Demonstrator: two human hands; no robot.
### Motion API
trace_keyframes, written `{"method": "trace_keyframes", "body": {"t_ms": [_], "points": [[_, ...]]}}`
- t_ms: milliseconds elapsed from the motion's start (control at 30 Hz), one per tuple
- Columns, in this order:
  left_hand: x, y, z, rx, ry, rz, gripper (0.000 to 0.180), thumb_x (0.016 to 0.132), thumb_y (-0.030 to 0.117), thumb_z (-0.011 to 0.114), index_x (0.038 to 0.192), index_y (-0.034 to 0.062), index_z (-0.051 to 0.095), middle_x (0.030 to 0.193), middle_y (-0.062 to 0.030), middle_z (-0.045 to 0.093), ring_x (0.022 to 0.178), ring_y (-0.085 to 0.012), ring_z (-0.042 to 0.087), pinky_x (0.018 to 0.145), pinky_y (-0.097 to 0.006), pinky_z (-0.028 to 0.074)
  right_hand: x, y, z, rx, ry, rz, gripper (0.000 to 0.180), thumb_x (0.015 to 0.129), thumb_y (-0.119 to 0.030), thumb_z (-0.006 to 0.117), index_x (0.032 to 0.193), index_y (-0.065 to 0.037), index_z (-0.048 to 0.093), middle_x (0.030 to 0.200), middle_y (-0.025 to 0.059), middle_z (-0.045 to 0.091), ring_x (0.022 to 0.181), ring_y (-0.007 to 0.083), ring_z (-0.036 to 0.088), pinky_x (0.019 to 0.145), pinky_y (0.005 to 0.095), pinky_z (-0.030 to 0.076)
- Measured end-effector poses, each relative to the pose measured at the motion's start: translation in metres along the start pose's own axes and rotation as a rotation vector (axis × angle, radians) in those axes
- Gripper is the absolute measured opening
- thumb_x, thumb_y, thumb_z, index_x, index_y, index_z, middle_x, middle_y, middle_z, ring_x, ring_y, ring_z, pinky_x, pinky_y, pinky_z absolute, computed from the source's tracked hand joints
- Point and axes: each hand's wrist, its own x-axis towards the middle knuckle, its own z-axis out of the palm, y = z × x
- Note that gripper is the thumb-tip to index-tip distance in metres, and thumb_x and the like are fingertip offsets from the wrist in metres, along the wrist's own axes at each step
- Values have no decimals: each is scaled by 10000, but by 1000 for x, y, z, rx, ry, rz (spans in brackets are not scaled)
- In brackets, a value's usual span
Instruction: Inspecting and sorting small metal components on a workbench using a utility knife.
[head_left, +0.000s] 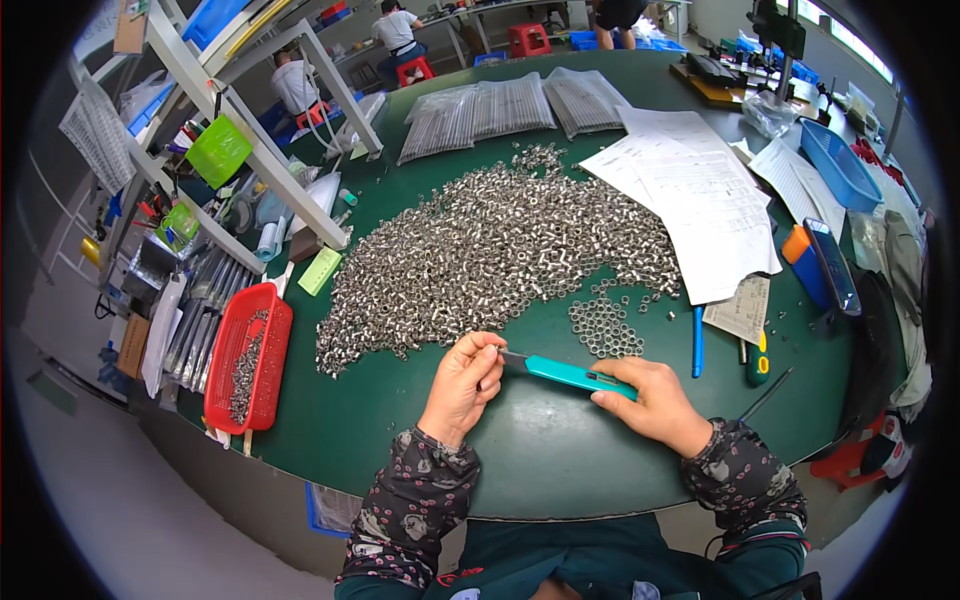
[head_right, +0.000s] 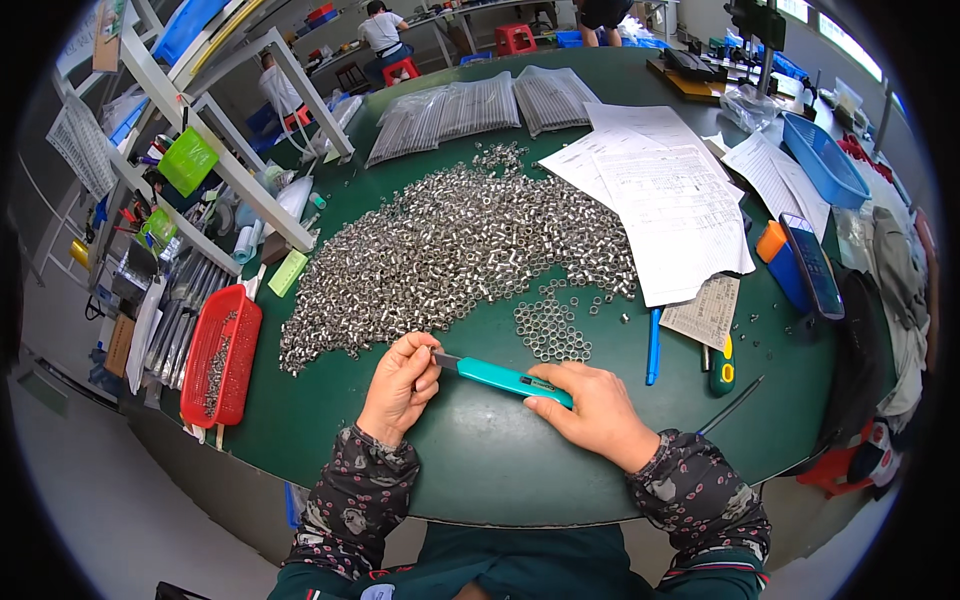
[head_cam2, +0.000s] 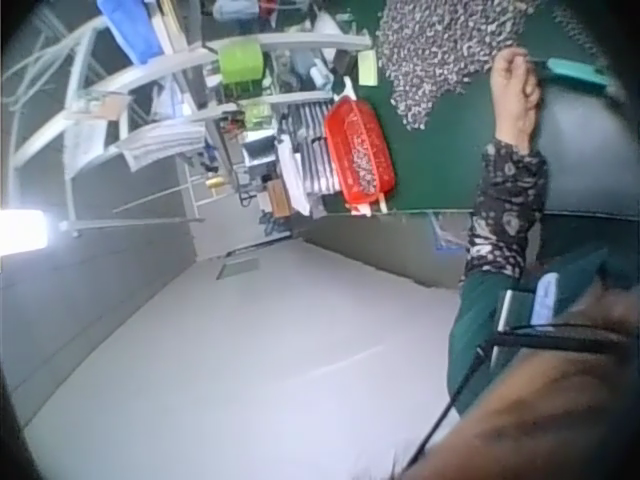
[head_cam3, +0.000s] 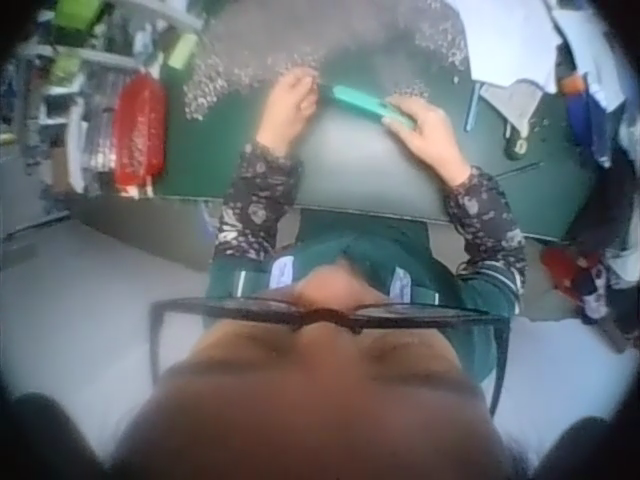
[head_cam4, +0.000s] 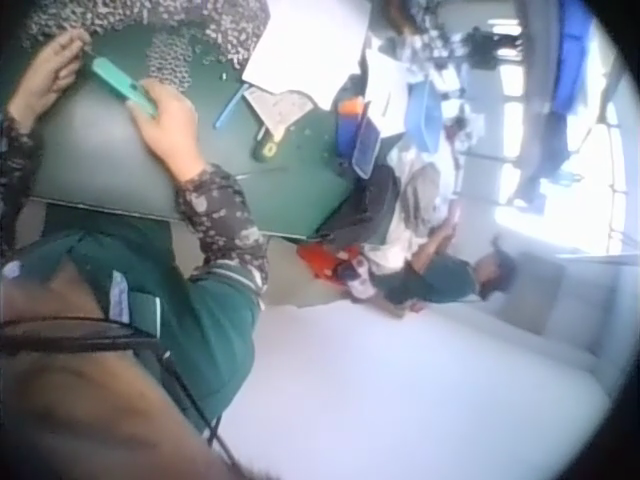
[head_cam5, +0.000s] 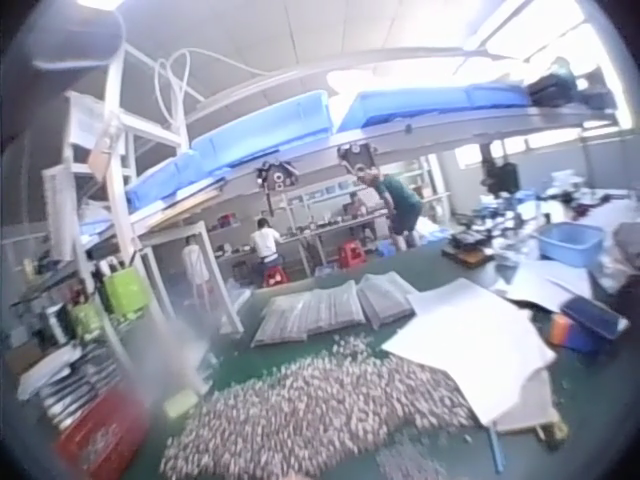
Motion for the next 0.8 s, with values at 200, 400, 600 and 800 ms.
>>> {"method": "trace_keyframes", "body": {"t_ms": [200,400,600,800], "points": [[-1,-1,1,15,23,4,107,887,107,502,955,39,548,721,3,523,484,-16,361,361,-145,237,-1,-6,-1,-87,6,20,273,771,-273,608,1000,-125,605,739,97,566,671,296,566,593,385,449],[-2,-2,1,53,48,5,112,895,133,496,933,41,547,699,6,518,479,-11,357,372,-141,238,-2,-9,0,-163,44,12,267,767,-270,613,1007,-152,606,688,82,525,624,285,547,542,389,433],[-3,-1,2,116,68,9,124,898,150,492,906,42,552,687,7,517,475,-7,356,383,-139,244,-2,-10,0,-215,58,-4,278,758,-258,623,1015,-153,601,667,75,496,595,278,532,521,387,422],[-4,0,7,164,104,17,133,901,154,489,885,40,556,672,10,508,471,-3,354,386,-139,244,-2,-12,-1,-265,86,-40,297,741,-230,642,1016,-129,598,667,71,491,584,263,529,505,376,416]]}}
